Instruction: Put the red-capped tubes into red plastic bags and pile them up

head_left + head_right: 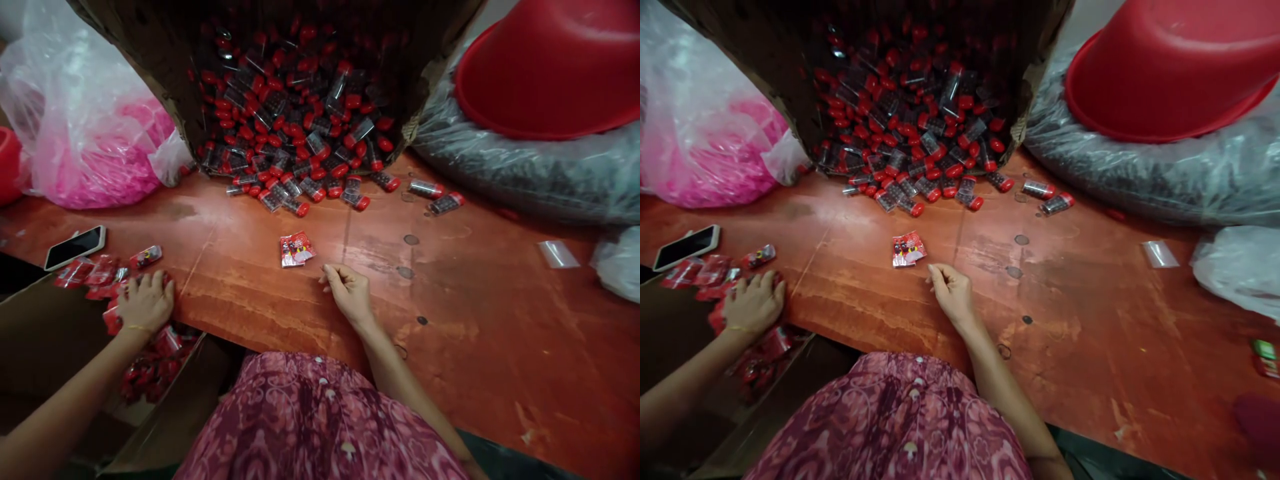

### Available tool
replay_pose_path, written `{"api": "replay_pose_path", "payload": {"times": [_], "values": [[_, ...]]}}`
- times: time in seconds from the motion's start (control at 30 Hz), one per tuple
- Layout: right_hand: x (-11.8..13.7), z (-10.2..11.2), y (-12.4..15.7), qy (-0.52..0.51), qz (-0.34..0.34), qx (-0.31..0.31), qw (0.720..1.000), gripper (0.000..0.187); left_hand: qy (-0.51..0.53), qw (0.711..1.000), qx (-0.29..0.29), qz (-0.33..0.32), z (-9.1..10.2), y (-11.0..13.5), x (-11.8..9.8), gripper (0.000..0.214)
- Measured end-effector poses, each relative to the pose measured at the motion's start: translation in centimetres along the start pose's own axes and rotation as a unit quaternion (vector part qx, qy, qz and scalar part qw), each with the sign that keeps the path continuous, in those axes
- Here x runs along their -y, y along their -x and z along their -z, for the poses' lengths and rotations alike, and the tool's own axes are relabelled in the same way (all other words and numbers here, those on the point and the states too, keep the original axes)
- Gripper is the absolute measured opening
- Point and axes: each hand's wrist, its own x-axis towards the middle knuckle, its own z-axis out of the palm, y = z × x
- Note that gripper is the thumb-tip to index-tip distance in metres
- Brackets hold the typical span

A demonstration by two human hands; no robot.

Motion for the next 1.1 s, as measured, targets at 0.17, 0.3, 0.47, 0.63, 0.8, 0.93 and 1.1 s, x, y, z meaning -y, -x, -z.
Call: {"api": "replay_pose_path", "payload": {"times": [0.17,0.3,0.47,0.63,0.8,0.93,1.1], "values": [[-0.5,-0.4,0.2,0.023,0.007,0.016,1.000,0.034,-0.019,1.000,-0.019,-0.016,1.1,1.2,3.3,0.047],[-0.5,-0.1,-0.6,0.044,0.005,-0.012,0.999,0.035,0.096,0.979,-0.124,-0.131,3.4,-0.7,-1.8,0.038],[0.9,2.3,-7.0,0.298,0.097,-0.103,0.944,0.034,0.243,0.908,-0.073,-0.334,5.1,-3.7,-12.9,0.039],[0.6,4.0,-15.1,0.486,0.079,-0.141,0.859,0.035,0.289,0.882,-0.030,-0.371,4.0,-5.0,-19.4,0.036],[-1.9,4.8,-15.0,0.506,0.161,-0.019,0.847,0.036,0.299,0.901,0.036,-0.313,3.2,-4.7,-20.2,0.029],[-2.2,6.0,-10.5,0.516,0.231,0.066,0.822,0.034,0.323,0.905,0.037,-0.276,2.9,-4.0,-19.9,0.023],[-1.0,4.5,-5.2,0.512,0.270,-0.005,0.816,0.033,0.355,0.905,0.019,-0.235,2.1,-3.7,-20.3,0.032]]}}
